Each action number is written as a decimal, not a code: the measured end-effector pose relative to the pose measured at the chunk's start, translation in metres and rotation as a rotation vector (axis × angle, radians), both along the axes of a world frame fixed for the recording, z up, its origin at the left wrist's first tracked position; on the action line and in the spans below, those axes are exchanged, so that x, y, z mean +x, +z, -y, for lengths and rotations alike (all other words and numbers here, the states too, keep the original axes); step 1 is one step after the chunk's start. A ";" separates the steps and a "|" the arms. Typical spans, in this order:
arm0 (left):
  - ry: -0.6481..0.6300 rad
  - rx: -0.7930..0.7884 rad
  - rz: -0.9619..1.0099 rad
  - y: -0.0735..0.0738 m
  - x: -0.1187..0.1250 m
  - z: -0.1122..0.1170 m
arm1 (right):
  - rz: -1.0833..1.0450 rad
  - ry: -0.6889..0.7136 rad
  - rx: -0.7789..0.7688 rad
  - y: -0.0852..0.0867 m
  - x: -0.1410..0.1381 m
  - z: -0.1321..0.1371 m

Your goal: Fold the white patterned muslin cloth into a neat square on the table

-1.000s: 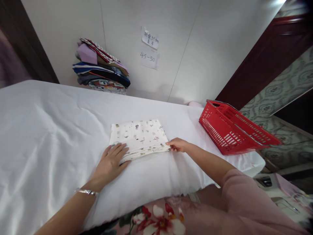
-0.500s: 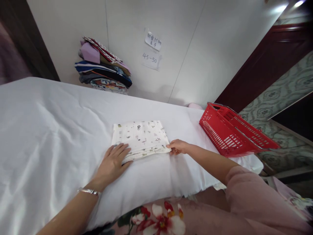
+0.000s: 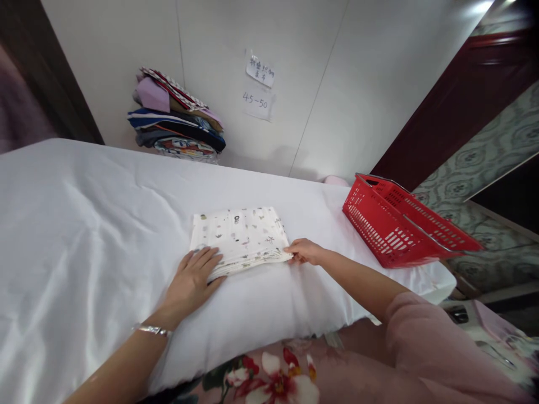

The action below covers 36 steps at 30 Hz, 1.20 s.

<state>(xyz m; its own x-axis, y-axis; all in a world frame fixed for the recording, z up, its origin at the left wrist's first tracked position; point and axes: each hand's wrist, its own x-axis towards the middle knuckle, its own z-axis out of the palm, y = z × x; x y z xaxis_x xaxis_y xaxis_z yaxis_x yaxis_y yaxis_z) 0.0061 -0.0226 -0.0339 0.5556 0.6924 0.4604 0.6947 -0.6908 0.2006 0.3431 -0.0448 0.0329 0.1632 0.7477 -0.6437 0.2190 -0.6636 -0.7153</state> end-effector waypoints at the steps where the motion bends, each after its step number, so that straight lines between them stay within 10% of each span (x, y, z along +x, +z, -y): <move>1: 0.004 0.001 -0.003 0.000 0.000 0.000 | 0.001 -0.004 0.008 0.001 0.000 0.000; 36: 0.015 0.107 -0.057 -0.004 -0.001 -0.001 | -0.170 0.034 0.011 0.004 -0.004 0.007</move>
<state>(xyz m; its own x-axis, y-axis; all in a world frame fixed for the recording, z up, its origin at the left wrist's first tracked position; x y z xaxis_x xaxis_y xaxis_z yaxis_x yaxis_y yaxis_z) 0.0049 -0.0218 -0.0377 0.5732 0.6491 0.5001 0.7130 -0.6959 0.0859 0.3393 -0.0520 0.0367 0.0268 0.7580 -0.6517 0.1164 -0.6498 -0.7511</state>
